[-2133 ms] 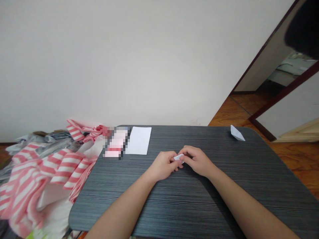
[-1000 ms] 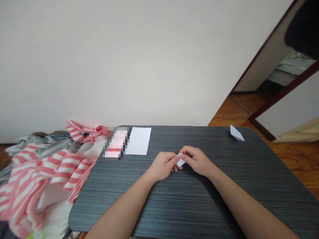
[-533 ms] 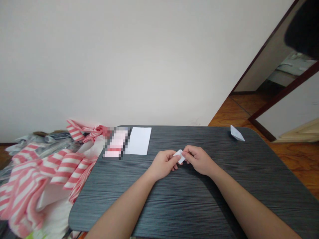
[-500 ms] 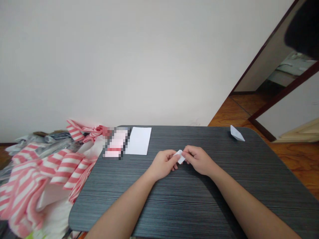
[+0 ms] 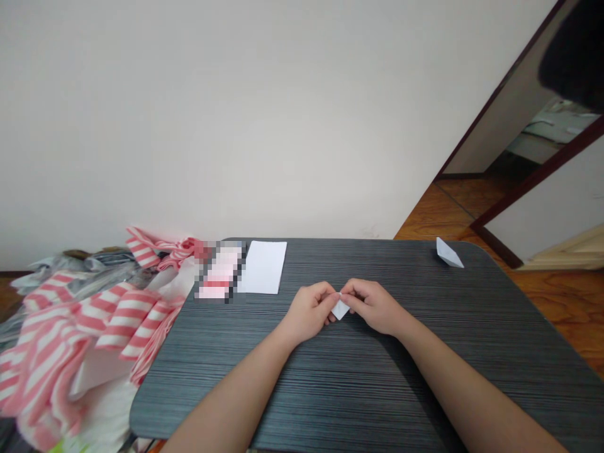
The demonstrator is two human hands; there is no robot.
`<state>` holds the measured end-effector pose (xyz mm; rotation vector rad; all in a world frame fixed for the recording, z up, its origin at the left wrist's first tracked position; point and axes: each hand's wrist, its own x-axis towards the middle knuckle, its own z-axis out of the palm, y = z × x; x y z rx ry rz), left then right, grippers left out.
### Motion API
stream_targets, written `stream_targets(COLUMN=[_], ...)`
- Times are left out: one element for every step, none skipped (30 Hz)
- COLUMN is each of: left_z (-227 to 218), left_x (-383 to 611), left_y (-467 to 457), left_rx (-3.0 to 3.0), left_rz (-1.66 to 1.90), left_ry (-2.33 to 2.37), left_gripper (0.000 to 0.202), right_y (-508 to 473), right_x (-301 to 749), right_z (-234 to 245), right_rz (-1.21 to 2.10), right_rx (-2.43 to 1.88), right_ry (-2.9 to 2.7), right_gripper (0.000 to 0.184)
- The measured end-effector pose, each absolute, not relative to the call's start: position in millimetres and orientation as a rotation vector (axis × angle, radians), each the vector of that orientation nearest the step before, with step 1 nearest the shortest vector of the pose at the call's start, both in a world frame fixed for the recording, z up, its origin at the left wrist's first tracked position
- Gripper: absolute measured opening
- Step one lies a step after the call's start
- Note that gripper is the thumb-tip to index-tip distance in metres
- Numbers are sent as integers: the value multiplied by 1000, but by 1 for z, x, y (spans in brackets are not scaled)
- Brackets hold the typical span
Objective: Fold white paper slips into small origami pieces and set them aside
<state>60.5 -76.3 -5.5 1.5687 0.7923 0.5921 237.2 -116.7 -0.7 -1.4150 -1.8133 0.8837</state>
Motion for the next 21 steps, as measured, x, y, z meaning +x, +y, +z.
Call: stream_targets(left_z=[-6, -6, -7, -8, -8, -9, -10, -10, -10, -10, -9, -9, -9, -8, -9, -9, -9, -10, -11, -12, -12], left_x=[61, 61, 61, 61, 61, 62, 62, 62, 63, 63, 63, 64, 64, 64, 64, 64, 63, 63, 63, 63, 63], left_y=[-76, -76, -76, -75, -75, -74, -73, -73, -72, -71, -70, -70, -69, -68, -68, -67, -66, -66, -65, -64, -64], left_rx=[1556, 1542, 1527, 1512, 1498, 1482, 1464, 1442, 1418, 1392, 1366, 1343, 1324, 1309, 1295, 1282, 1270, 1258, 1246, 1234, 1221], left_rz=[598, 605, 615, 627, 646, 670, 704, 744, 786, 827, 864, 892, 912, 926, 939, 948, 952, 955, 957, 959, 961], left_ry=[792, 793, 796, 798, 801, 806, 814, 822, 831, 838, 842, 842, 836, 828, 821, 816, 815, 818, 825, 829, 831], left_gripper=[30, 29, 29, 28, 28, 28, 28, 28, 28, 27, 27, 26, 26, 25, 25, 25, 25, 26, 26, 27, 27], right_y=[-117, -117, -117, -117, -116, -116, -115, -115, -114, -113, -113, -112, -112, -112, -112, -112, -113, -113, -113, -114, -114], right_x=[237, 237, 237, 238, 238, 239, 240, 241, 241, 242, 243, 243, 243, 243, 243, 243, 244, 244, 244, 244, 243], right_z=[-2, -3, -4, -5, -6, -7, -8, -9, -10, -11, -11, -12, -13, -13, -14, -14, -14, -13, -13, -13, -12], right_rz=[918, 953, 982, 1002, 1011, 1004, 988, 968, 947, 935, 928, 929, 936, 942, 944, 944, 943, 944, 946, 948, 953], right_rx=[-1420, -1419, -1414, -1408, -1399, -1394, -1391, -1392, -1398, -1404, -1410, -1414, -1416, -1417, -1419, -1420, -1420, -1418, -1413, -1406, -1397], right_ry=[-1784, -1753, -1722, -1693, -1669, -1646, -1623, -1600, -1573, -1546, -1518, -1494, -1473, -1454, -1435, -1414, -1394, -1376, -1359, -1346, -1338], right_gripper=[15, 16, 16, 16, 16, 16, 16, 16, 17, 17, 18, 18, 19, 19, 20, 20, 20, 20, 20, 19, 19])
